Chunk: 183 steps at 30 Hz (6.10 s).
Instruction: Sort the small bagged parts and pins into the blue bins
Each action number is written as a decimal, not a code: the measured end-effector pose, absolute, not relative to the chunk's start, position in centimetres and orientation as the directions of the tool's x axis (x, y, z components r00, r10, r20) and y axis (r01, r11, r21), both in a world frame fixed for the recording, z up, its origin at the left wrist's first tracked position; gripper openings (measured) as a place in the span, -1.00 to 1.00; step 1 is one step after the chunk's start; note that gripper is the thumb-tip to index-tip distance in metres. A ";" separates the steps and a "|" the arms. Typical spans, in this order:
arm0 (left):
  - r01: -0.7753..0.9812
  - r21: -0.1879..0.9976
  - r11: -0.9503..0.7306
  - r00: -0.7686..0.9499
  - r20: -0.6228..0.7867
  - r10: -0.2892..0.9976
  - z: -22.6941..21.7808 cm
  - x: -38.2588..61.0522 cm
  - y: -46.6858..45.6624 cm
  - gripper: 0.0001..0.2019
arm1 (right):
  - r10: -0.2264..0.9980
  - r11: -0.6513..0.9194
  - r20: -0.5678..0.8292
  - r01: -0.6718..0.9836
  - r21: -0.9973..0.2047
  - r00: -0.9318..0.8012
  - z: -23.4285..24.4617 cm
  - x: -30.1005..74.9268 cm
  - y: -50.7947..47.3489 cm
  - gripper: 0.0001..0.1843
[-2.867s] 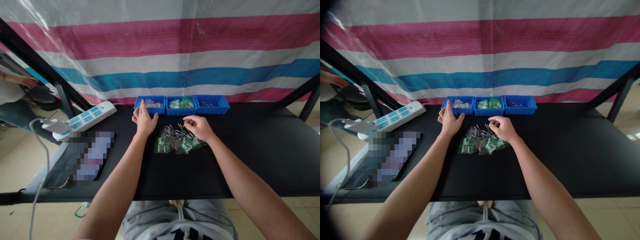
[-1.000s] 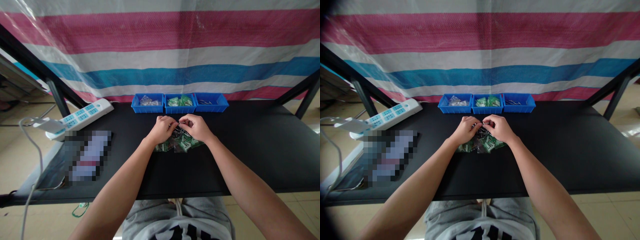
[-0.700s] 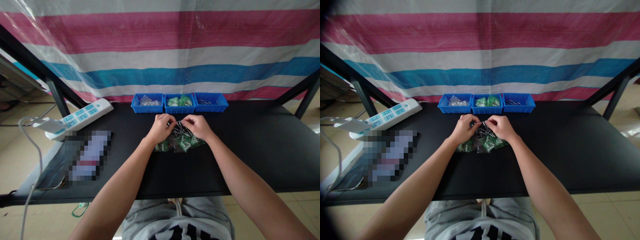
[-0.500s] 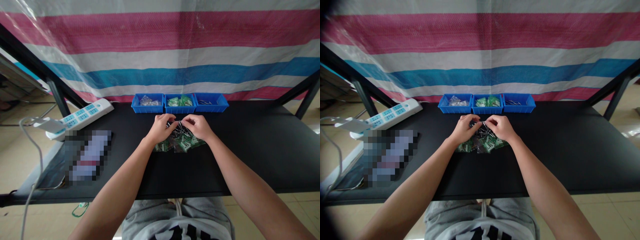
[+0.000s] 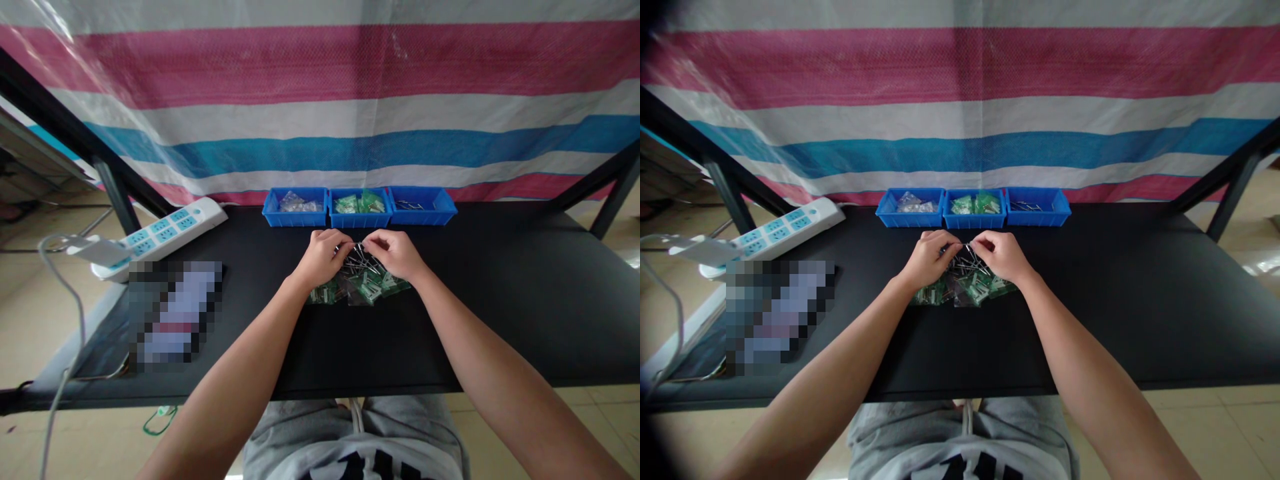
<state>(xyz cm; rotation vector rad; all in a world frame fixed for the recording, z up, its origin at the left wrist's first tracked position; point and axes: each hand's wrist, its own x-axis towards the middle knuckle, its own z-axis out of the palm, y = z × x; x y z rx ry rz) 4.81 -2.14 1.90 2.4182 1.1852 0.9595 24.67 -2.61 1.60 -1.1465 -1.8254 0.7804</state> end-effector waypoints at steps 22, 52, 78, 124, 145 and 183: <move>0.665 0.497 -0.557 0.278 0.528 0.803 0.7 4.2 -1.2 -0.81 | 0.559 -0.036 0.486 0.605 -0.795 0.672 -1.6 34.2 2.5 -0.63; 0.658 0.528 -0.536 0.373 0.390 0.842 -0.2 4.3 -0.7 -0.74 | 0.797 0.603 0.381 0.652 -0.460 -0.468 -0.8 25.9 -0.8 -0.74; 0.660 0.539 -0.523 0.372 0.371 0.851 -0.1 4.4 -0.8 -0.76 | 0.916 0.356 0.329 0.839 -0.411 -0.228 -0.8 25.1 -1.0 -0.81; 0.649 0.481 -0.589 0.384 0.461 0.800 1.4 4.7 -1.9 -0.87 | 0.939 0.324 0.243 0.387 -0.863 -0.246 1.4 24.3 -2.5 -0.71; 0.710 0.450 -0.542 0.383 0.399 0.833 1.3 4.5 -1.6 -0.73 | 0.960 0.243 0.263 0.180 -0.953 0.095 0.8 26.9 -0.5 -0.82; 0.684 0.452 -0.573 0.490 0.297 0.819 0.0 4.5 -1.1 -0.65 | 0.886 0.442 0.389 0.714 -0.543 -0.253 -0.6 24.4 -1.4 -0.85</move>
